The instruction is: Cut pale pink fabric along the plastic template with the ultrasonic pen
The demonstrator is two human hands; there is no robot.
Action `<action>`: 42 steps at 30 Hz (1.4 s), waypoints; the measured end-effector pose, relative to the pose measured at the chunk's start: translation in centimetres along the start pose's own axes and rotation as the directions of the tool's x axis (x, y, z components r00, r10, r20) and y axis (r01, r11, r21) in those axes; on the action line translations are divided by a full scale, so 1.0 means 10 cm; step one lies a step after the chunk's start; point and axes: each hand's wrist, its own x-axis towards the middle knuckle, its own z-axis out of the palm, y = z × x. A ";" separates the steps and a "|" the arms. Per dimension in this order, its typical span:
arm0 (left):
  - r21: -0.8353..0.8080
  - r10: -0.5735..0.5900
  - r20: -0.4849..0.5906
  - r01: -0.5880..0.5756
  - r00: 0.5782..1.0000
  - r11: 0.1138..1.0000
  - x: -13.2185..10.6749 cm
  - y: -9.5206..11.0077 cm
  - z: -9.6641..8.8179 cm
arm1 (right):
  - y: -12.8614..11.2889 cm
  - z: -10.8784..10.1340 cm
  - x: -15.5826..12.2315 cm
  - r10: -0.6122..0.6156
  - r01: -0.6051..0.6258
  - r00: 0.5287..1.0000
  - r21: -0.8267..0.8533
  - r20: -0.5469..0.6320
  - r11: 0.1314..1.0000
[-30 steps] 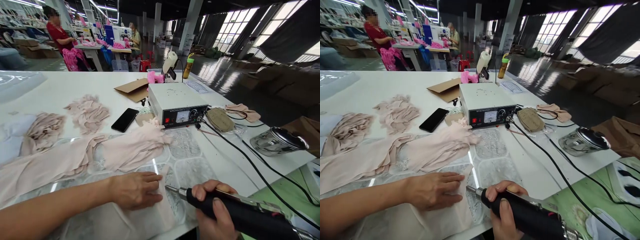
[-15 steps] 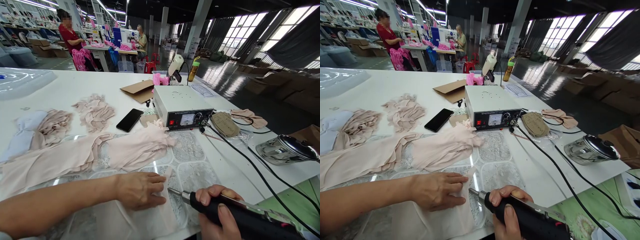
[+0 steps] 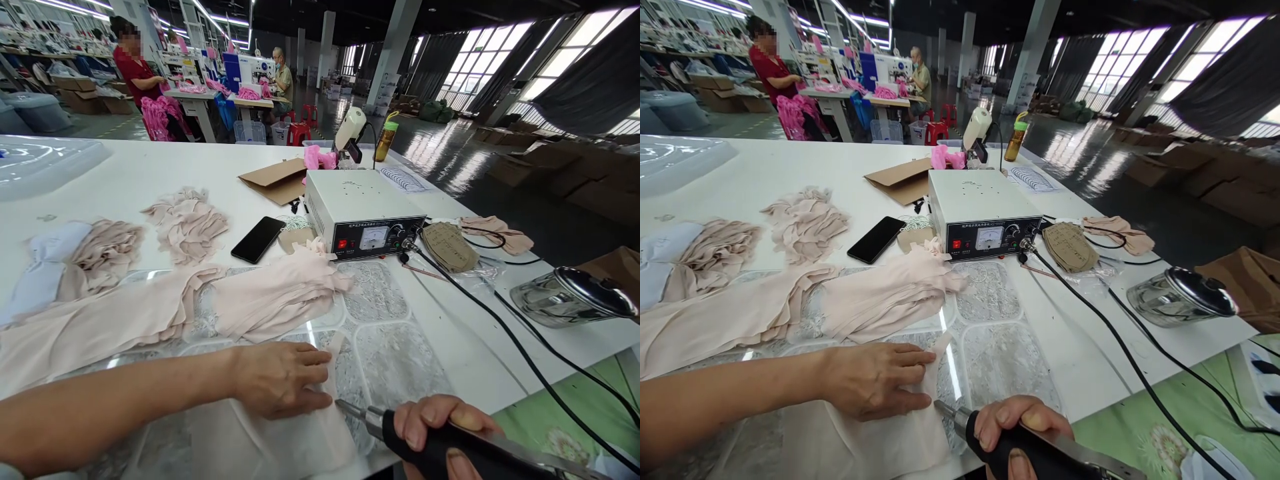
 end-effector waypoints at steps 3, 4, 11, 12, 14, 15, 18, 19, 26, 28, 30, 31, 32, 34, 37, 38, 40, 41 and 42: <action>-0.018 -0.007 0.026 0.007 1.000 1.000 -0.01 -0.01 0.00 | 0.10 -0.02 0.01 -0.119 0.119 0.993 0.013 -0.023 0.993; -0.031 -0.008 0.034 0.009 0.999 0.999 -0.02 -0.01 0.00 | 0.14 -0.03 0.01 -0.159 0.159 0.987 0.018 -0.032 0.987; -0.079 -0.033 0.077 0.039 0.996 0.996 -0.05 -0.01 0.04 | 0.27 -0.17 0.01 -0.197 0.194 0.978 0.045 0.063 0.980; -0.082 -0.035 0.079 0.041 0.996 0.996 -0.05 -0.01 0.04 | 0.27 -0.18 0.02 -0.190 0.187 0.978 0.040 0.086 0.981; -0.082 -0.034 0.077 0.040 0.996 0.996 -0.05 -0.01 0.04 | 0.25 -0.17 0.02 -0.194 0.191 0.976 0.039 0.104 0.981; -0.079 -0.032 0.075 0.038 0.997 0.996 -0.05 -0.01 0.04 | 0.24 -0.15 0.03 -0.199 0.196 0.976 0.043 0.085 0.980; -0.077 -0.031 0.074 0.036 0.997 0.996 -0.04 -0.01 0.03 | 0.16 -0.08 0.04 -0.162 0.161 0.987 0.060 0.010 0.985; -0.077 -0.030 0.076 0.036 0.997 0.996 -0.04 -0.01 0.03 | 0.13 -0.05 0.06 -0.115 0.115 0.993 0.058 -0.002 0.992; -0.092 -0.023 0.090 0.031 0.996 0.995 -0.04 -0.03 0.03 | 0.20 0.10 0.26 -0.130 0.140 0.987 0.101 -0.099 0.985; -0.093 -0.027 0.094 0.036 0.995 0.995 -0.04 -0.02 0.03 | 0.27 0.13 0.30 -0.131 0.139 0.988 0.110 -0.081 0.984; -0.092 -0.031 0.096 0.040 0.995 0.995 -0.04 -0.02 0.02 | 0.32 0.15 0.31 -0.125 0.132 0.990 0.111 -0.071 0.985; -0.091 -0.031 0.096 0.040 0.995 0.995 -0.04 -0.02 0.02 | 0.33 0.16 0.31 -0.120 0.126 0.991 0.107 -0.065 0.986; -0.091 -0.029 0.096 0.038 0.995 0.995 -0.03 -0.02 0.03 | 0.34 0.17 0.31 -0.122 0.128 0.991 0.101 -0.059 0.987; -0.089 -0.021 0.093 0.030 0.995 0.996 -0.03 -0.03 0.03 | 0.34 0.17 0.31 -0.133 0.137 0.990 0.088 -0.049 0.987; -0.084 -0.009 0.077 0.016 0.997 0.996 -0.03 -0.04 0.05 | 0.33 0.17 0.31 -0.155 0.157 0.987 0.080 -0.035 0.984; -0.084 -0.006 0.074 0.013 0.997 0.996 -0.03 -0.04 0.05 | 0.33 0.17 0.32 -0.157 0.159 0.987 0.082 -0.033 0.984; -0.092 -0.008 0.078 0.015 0.997 0.996 -0.03 -0.05 0.05 | 0.33 0.19 0.34 -0.156 0.158 0.987 0.085 -0.029 0.984; -0.096 -0.011 0.084 0.019 0.996 0.995 -0.03 -0.05 0.04 | 0.33 0.20 0.35 -0.155 0.157 0.987 0.085 -0.028 0.984; -0.097 -0.016 0.092 0.025 0.996 0.995 -0.02 -0.05 0.04 | 0.34 0.21 0.35 -0.156 0.157 0.987 0.085 -0.028 0.984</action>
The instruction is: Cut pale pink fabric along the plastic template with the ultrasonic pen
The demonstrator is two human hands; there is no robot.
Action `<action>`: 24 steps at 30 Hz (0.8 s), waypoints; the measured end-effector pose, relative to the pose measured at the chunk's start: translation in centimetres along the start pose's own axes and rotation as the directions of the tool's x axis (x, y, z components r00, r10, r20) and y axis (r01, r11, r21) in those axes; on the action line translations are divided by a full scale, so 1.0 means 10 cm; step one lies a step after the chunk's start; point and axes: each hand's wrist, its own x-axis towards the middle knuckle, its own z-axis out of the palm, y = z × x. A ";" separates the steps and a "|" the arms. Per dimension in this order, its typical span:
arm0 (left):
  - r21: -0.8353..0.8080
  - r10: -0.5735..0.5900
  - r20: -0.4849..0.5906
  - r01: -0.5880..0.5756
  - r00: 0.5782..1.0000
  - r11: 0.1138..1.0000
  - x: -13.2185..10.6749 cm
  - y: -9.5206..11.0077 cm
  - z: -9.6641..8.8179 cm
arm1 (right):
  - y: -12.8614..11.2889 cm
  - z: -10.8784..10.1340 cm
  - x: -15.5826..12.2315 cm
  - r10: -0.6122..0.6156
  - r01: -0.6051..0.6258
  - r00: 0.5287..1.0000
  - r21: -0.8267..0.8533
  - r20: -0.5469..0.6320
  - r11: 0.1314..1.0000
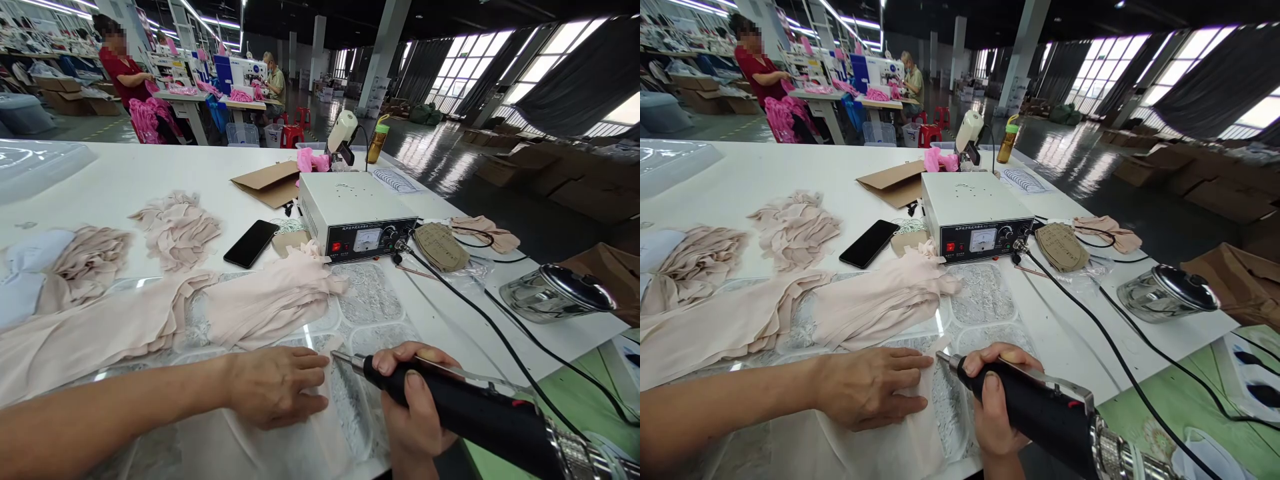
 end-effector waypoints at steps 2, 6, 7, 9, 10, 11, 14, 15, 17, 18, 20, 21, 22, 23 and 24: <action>0.003 -0.007 0.013 0.007 1.000 1.000 0.00 0.00 -0.01 | 0.01 0.02 0.01 0.001 -0.001 1.000 0.000 -0.006 1.000; 0.011 -0.008 0.013 0.008 1.000 1.000 0.01 0.01 -0.03 | 0.02 0.03 0.02 0.004 -0.004 1.000 0.005 -0.025 1.000; 0.011 -0.010 0.013 0.009 1.000 1.000 0.01 0.00 -0.03 | 0.02 0.02 0.02 0.007 -0.007 1.000 0.008 -0.030 1.000; 0.012 -0.008 0.018 0.008 1.000 1.000 0.01 0.00 -0.04 | -0.01 0.00 0.01 0.013 -0.012 0.999 0.019 -0.039 1.000; 0.013 -0.006 0.026 0.005 1.000 1.000 0.01 0.00 -0.04 | -0.03 -0.02 0.00 0.016 -0.015 0.999 0.023 -0.040 1.000; 0.016 -0.002 0.036 0.002 0.999 1.000 0.01 0.00 -0.04 | -0.06 -0.04 -0.01 0.022 -0.021 0.999 0.027 -0.039 0.999; 0.025 -0.002 0.066 0.001 0.998 1.000 0.01 0.00 -0.05 | -0.17 -0.10 -0.05 0.060 -0.059 0.998 0.026 -0.028 0.998; 0.026 -0.005 0.072 0.003 0.997 1.000 0.02 0.00 -0.05 | -0.21 -0.11 -0.08 0.076 -0.075 0.997 0.024 -0.028 0.997; 0.028 -0.004 0.073 0.002 0.997 1.000 0.02 0.00 -0.05 | -0.28 -0.14 -0.12 0.094 -0.094 0.995 0.018 -0.037 0.995; 0.029 -0.002 0.071 0.000 0.997 1.000 0.02 0.00 -0.05 | -0.31 -0.15 -0.15 0.105 -0.105 0.994 0.015 -0.042 0.994; 0.026 0.004 0.070 -0.006 0.998 1.000 0.03 0.00 -0.05 | -0.36 -0.16 -0.19 0.144 -0.144 0.989 0.004 -0.034 0.990; 0.026 0.004 0.070 -0.006 0.998 1.000 0.03 0.00 -0.05 | -0.38 -0.16 -0.21 0.164 -0.164 0.986 -0.004 -0.023 0.986; 0.026 0.005 0.069 -0.007 0.998 1.000 0.03 0.00 -0.05 | -0.39 -0.16 -0.22 0.180 -0.181 0.984 -0.013 -0.011 0.983; 0.030 0.004 0.064 -0.006 0.998 1.000 0.03 0.00 -0.05 | -0.40 -0.16 -0.23 0.189 -0.189 0.982 -0.024 0.001 0.982; 0.034 0.004 0.052 -0.006 0.999 0.999 0.03 0.00 -0.05 | -0.40 -0.15 -0.23 0.185 -0.185 0.983 -0.032 0.013 0.982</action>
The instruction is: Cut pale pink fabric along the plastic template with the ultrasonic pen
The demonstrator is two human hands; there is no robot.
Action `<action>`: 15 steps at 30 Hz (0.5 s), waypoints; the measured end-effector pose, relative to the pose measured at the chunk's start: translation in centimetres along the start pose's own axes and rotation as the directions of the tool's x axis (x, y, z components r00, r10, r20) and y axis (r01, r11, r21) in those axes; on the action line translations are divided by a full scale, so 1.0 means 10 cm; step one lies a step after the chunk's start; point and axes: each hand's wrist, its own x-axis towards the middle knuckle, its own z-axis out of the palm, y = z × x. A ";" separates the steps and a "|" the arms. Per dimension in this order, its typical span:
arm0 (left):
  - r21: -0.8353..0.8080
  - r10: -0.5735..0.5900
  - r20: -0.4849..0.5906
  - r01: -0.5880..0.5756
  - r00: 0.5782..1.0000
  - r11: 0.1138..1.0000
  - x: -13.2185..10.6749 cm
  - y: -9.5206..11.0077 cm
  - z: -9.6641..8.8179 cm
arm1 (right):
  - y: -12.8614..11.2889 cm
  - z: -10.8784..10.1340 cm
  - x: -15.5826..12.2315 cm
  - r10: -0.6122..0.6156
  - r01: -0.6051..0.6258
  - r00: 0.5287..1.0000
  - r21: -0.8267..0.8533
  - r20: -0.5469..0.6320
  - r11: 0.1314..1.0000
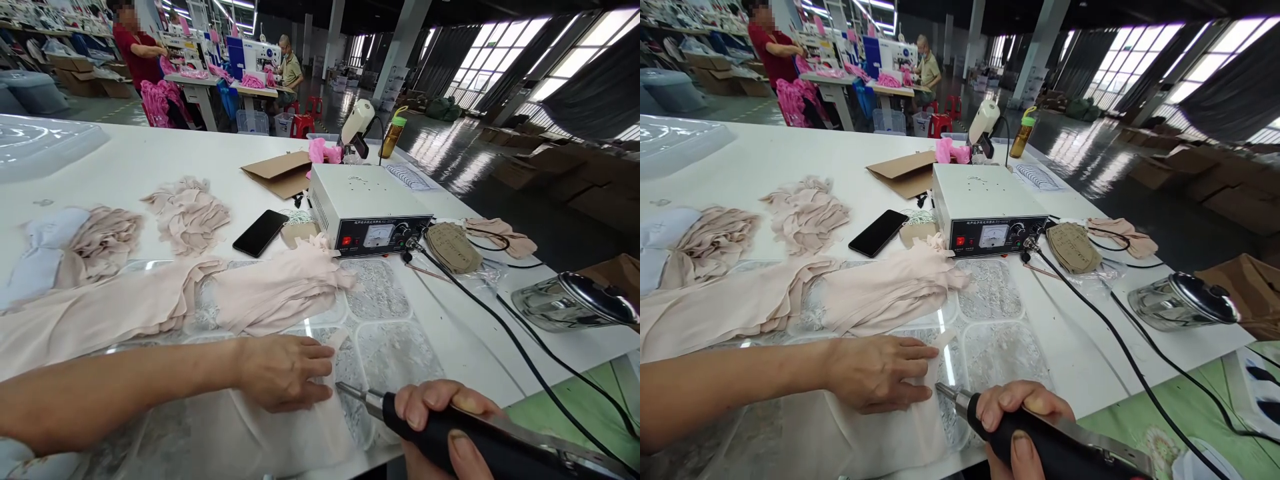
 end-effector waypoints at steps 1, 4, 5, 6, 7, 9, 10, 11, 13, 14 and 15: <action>0.004 0.001 -0.016 -0.001 1.000 1.000 0.00 0.00 0.00 | 0.00 0.01 0.00 -0.009 0.009 1.000 -0.006 0.011 1.000; -0.005 0.003 -0.063 -0.003 0.998 1.000 0.00 0.01 0.01 | 0.03 0.02 0.01 -0.038 0.039 0.999 -0.014 0.033 0.999; -0.010 0.000 -0.064 -0.001 0.998 1.000 0.00 0.01 0.01 | 0.04 0.03 0.02 -0.045 0.045 0.998 -0.012 0.033 0.999; -0.013 -0.002 -0.060 0.002 0.998 1.000 0.00 0.01 0.01 | 0.04 0.03 0.02 -0.047 0.047 0.998 -0.011 0.029 0.999; -0.014 -0.006 -0.054 0.005 0.999 1.000 0.00 0.01 0.01 | 0.05 0.03 0.03 -0.048 0.048 0.998 -0.011 0.030 0.999; -0.011 -0.009 -0.054 0.008 0.998 1.000 0.00 0.01 0.01 | 0.06 0.02 0.03 -0.051 0.052 0.998 -0.010 0.041 0.999; -0.012 -0.008 -0.062 0.008 0.998 1.000 0.00 0.01 0.01 | 0.07 0.02 0.04 -0.048 0.049 0.997 -0.014 0.054 0.999; -0.013 -0.007 -0.074 0.006 0.997 1.000 0.00 0.01 0.01 | 0.07 0.01 0.04 -0.046 0.048 0.997 -0.019 0.066 0.999; -0.016 -0.003 -0.091 0.001 0.996 1.000 0.00 0.01 0.01 | 0.08 -0.01 0.04 -0.042 0.045 0.995 -0.028 0.086 0.999; -0.017 -0.001 -0.096 -0.001 0.995 1.000 0.00 0.01 0.01 | 0.08 -0.02 0.04 -0.040 0.043 0.995 -0.033 0.092 0.999; -0.018 0.000 -0.099 -0.002 0.995 1.000 -0.01 0.01 0.01 | 0.08 -0.02 0.04 -0.036 0.040 0.995 -0.038 0.097 0.998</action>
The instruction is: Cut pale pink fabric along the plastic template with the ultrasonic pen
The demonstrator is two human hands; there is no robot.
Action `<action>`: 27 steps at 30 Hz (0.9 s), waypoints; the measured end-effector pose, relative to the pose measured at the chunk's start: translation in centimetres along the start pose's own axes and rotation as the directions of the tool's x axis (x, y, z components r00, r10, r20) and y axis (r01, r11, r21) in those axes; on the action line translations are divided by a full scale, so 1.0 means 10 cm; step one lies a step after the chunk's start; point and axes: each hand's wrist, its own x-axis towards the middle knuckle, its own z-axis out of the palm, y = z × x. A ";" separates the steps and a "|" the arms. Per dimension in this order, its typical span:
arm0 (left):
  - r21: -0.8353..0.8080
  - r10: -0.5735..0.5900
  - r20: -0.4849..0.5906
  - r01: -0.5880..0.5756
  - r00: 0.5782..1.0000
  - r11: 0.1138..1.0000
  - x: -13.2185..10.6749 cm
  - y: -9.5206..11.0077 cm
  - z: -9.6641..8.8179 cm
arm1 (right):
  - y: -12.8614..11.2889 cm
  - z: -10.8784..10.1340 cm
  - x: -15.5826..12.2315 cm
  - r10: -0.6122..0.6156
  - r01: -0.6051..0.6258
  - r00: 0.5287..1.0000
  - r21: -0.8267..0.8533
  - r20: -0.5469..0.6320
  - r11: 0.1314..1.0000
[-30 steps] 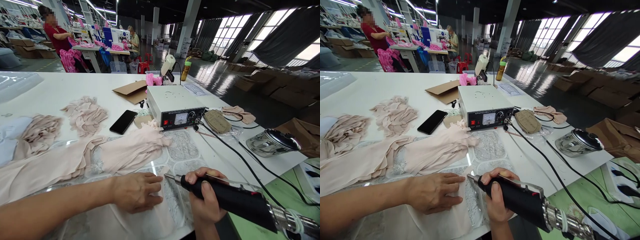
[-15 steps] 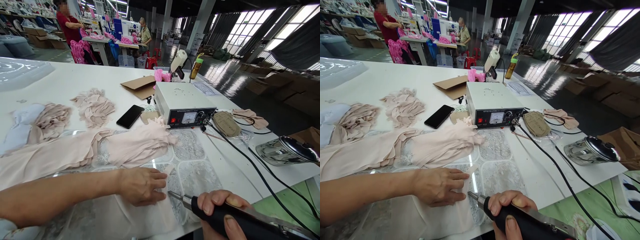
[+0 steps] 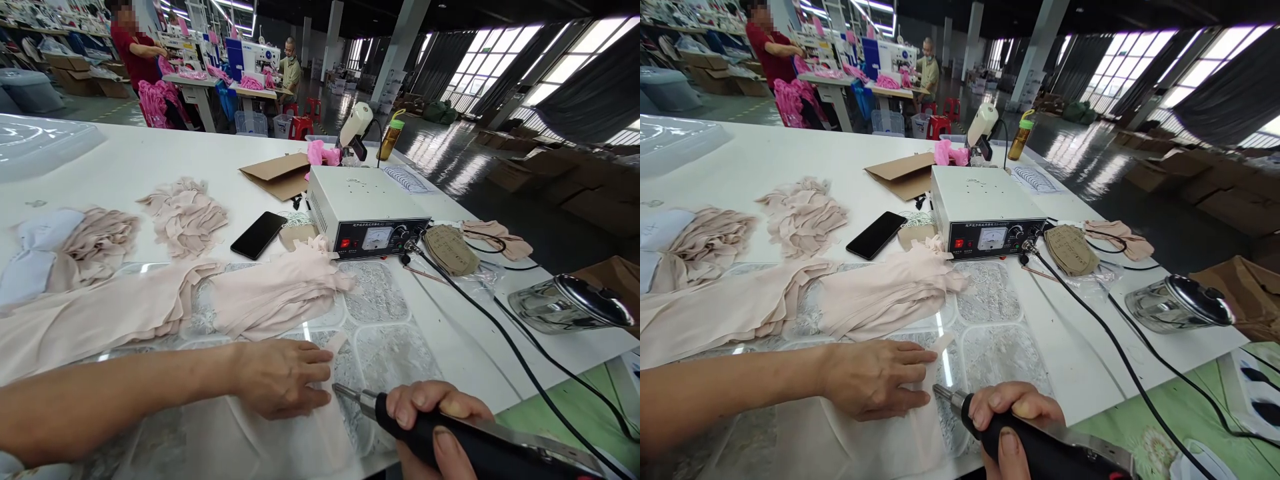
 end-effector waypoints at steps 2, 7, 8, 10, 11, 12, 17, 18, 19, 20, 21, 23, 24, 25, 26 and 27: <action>0.000 0.002 -0.005 -0.002 1.000 1.000 0.00 0.00 0.00 | 0.00 -0.01 -0.01 0.000 0.000 1.000 -0.006 0.008 1.000; 0.012 0.001 0.015 -0.001 1.000 1.000 -0.02 -0.01 0.03 | 0.00 0.02 0.00 -0.007 0.007 1.000 -0.001 0.007 1.000; 0.015 -0.001 0.025 0.001 1.000 1.000 -0.02 -0.01 0.03 | 0.01 0.03 0.01 -0.014 0.014 1.000 0.003 -0.009 1.000; 0.017 -0.004 0.046 0.003 0.999 1.000 -0.02 -0.02 0.03 | 0.02 0.07 0.03 -0.035 0.036 0.999 0.008 -0.040 0.999; 0.017 -0.005 0.054 0.004 0.999 1.000 -0.02 -0.02 0.02 | 0.02 0.09 0.04 -0.047 0.047 0.998 0.007 -0.050 0.999; 0.014 -0.005 0.057 0.004 0.998 1.000 -0.01 -0.02 0.02 | 0.03 0.11 0.05 -0.057 0.057 0.997 0.005 -0.055 0.998; -0.008 -0.007 0.037 0.007 0.999 1.000 0.00 -0.01 -0.02 | 0.06 0.17 0.07 -0.090 0.090 0.995 -0.001 -0.042 0.996; -0.012 -0.008 0.029 0.008 1.000 1.000 0.00 -0.01 -0.02 | 0.06 0.17 0.07 -0.087 0.087 0.996 -0.002 -0.037 0.996; -0.016 -0.008 0.020 0.008 1.000 1.000 0.01 -0.01 -0.03 | 0.06 0.17 0.07 -0.086 0.086 0.996 -0.003 -0.032 0.996; -0.021 -0.007 0.011 0.007 1.000 1.000 0.01 -0.01 -0.03 | 0.07 0.16 0.07 -0.087 0.087 0.996 -0.004 -0.025 0.996; -0.023 -0.006 0.004 0.006 1.000 1.000 0.01 -0.01 -0.03 | 0.07 0.16 0.07 -0.093 0.093 0.995 -0.004 -0.019 0.996; -0.024 -0.006 -0.003 0.006 1.000 1.000 0.02 -0.01 -0.04 | 0.07 0.16 0.07 -0.101 0.101 0.995 0.000 -0.007 0.995; -0.023 -0.007 -0.003 0.007 1.000 1.000 0.02 -0.01 -0.05 | 0.07 0.16 0.08 -0.101 0.101 0.995 0.002 -0.003 0.995; -0.023 -0.007 -0.002 0.007 1.000 1.000 0.02 -0.01 -0.05 | 0.07 0.16 0.09 -0.098 0.098 0.995 0.004 -0.003 0.995; -0.022 -0.007 0.001 0.007 1.000 1.000 0.02 -0.01 -0.05 | 0.07 0.17 0.10 -0.094 0.094 0.996 0.005 -0.009 0.996; -0.022 -0.006 0.004 0.006 1.000 1.000 0.02 -0.01 -0.05 | 0.07 0.17 0.11 -0.096 0.096 0.995 0.008 -0.018 0.995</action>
